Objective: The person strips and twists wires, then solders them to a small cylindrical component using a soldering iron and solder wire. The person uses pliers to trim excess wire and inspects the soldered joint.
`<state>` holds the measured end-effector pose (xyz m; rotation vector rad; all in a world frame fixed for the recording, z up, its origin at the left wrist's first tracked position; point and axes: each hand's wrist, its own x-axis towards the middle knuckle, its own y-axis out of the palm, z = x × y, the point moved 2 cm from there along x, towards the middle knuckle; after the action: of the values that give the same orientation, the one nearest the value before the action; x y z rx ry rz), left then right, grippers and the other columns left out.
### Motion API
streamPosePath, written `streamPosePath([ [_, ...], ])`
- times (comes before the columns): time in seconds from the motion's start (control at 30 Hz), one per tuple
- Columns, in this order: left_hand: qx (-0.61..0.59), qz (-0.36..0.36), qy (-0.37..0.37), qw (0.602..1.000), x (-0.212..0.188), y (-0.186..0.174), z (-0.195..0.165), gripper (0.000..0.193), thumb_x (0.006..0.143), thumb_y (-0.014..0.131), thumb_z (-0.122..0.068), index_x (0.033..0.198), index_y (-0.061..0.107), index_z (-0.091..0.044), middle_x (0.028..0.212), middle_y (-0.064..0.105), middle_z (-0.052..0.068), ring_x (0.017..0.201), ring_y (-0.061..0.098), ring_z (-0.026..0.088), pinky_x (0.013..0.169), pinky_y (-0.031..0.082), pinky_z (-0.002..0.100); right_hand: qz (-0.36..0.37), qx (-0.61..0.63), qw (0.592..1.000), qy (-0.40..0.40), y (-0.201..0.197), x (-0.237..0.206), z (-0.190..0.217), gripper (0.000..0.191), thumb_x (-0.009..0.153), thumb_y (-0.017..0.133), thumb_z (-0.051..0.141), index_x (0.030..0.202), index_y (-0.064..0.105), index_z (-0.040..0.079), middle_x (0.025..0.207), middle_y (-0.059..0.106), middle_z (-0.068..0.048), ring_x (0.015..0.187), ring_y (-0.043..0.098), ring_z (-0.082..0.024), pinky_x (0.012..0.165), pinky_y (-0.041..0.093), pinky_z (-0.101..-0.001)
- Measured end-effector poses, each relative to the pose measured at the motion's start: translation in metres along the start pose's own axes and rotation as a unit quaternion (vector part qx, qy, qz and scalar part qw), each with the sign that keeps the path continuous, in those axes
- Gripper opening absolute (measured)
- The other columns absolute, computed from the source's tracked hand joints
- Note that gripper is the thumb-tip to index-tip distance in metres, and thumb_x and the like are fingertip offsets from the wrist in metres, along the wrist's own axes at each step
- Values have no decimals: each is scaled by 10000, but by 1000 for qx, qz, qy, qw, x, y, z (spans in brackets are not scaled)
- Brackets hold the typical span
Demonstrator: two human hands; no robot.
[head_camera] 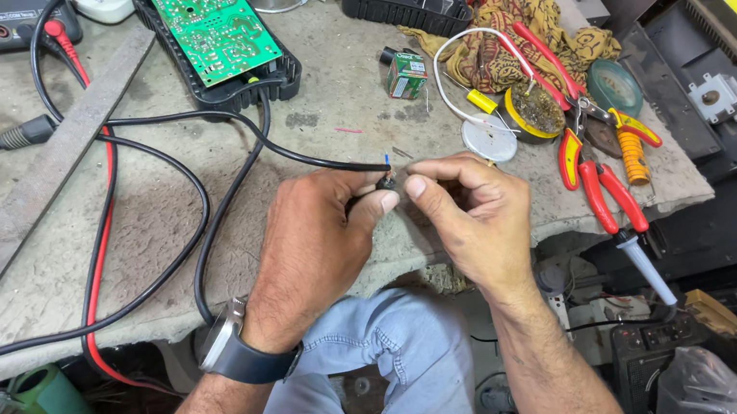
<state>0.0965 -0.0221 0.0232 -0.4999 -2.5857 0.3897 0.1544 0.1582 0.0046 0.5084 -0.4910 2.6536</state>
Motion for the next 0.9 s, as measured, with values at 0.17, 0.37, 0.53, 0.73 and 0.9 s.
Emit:
streamPosePath([
  [0.17, 36, -24, -1, 999, -3, 0, 0, 179, 836, 790, -212, 963, 789, -86, 754, 714, 183, 713, 712, 371, 608, 530, 438, 3, -20, 999, -43, 3, -6, 8, 153, 954, 746, 56, 1088, 766, -13, 940, 751, -38, 810, 678, -69, 725, 549, -223],
  [0.37, 71, -56, 61, 994, -9, 1, 2, 126, 823, 772, -161, 881, 754, -51, 800, 718, 173, 785, 695, 383, 670, 523, 479, -16, -154, 981, -120, 14, -12, 24, 132, 917, 782, 82, 1024, 779, 3, 870, 760, -43, 764, 693, -68, 690, 540, -213],
  [0.53, 96, -67, 93, 989, -11, 0, 4, 104, 829, 755, -143, 831, 726, -43, 785, 699, 163, 798, 682, 381, 698, 517, 497, -36, -185, 976, -110, 23, -13, 35, 94, 911, 766, 71, 982, 785, 11, 790, 750, -42, 671, 683, -67, 598, 522, -211],
  [0.73, 114, -57, 91, 988, -12, 1, 6, 119, 841, 746, -143, 808, 708, -35, 766, 683, 167, 792, 673, 387, 695, 511, 508, -56, -217, 966, -129, 30, -15, 41, 61, 913, 743, 54, 950, 755, 8, 781, 740, -46, 649, 694, -66, 561, 524, -216],
  [0.9, 95, -54, 99, 989, -11, 0, 7, 76, 838, 731, -113, 825, 717, -39, 778, 688, 164, 806, 681, 377, 718, 520, 499, -52, -238, 957, -157, 32, -14, 42, 52, 932, 730, 50, 948, 713, 4, 799, 722, -57, 676, 697, -68, 588, 538, -225],
])
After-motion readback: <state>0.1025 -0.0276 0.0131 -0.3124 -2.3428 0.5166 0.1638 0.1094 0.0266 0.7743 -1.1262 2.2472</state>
